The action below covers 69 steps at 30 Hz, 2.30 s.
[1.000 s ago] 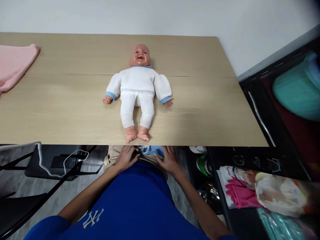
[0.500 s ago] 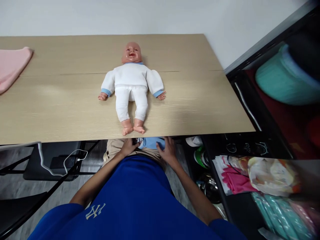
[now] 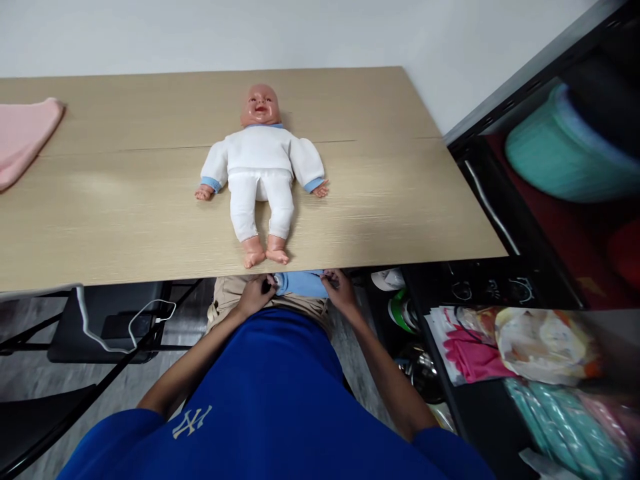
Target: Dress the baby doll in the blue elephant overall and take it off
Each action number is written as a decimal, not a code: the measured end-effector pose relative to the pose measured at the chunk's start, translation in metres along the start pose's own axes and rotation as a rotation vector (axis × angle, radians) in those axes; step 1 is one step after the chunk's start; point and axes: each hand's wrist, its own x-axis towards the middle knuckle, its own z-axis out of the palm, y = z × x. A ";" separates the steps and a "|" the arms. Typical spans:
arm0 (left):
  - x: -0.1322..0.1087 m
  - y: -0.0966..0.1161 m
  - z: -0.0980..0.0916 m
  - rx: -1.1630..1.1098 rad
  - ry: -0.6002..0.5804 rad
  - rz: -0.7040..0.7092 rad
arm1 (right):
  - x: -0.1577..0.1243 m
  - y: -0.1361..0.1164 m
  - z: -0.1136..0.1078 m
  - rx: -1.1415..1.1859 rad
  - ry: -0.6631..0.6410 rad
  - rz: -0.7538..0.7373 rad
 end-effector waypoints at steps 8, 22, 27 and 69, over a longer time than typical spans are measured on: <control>-0.033 0.061 -0.029 0.092 0.015 0.503 | -0.042 -0.077 -0.018 0.093 -0.181 -0.138; 0.008 0.188 -0.119 -0.396 -0.159 0.501 | 0.023 -0.253 -0.100 0.362 -0.715 -0.175; 0.003 0.188 -0.143 -0.561 -0.030 0.390 | 0.020 -0.260 -0.105 0.211 -0.296 -0.599; 0.013 0.152 -0.203 -0.422 -0.345 0.696 | -0.010 -0.253 -0.052 0.216 -0.624 -0.506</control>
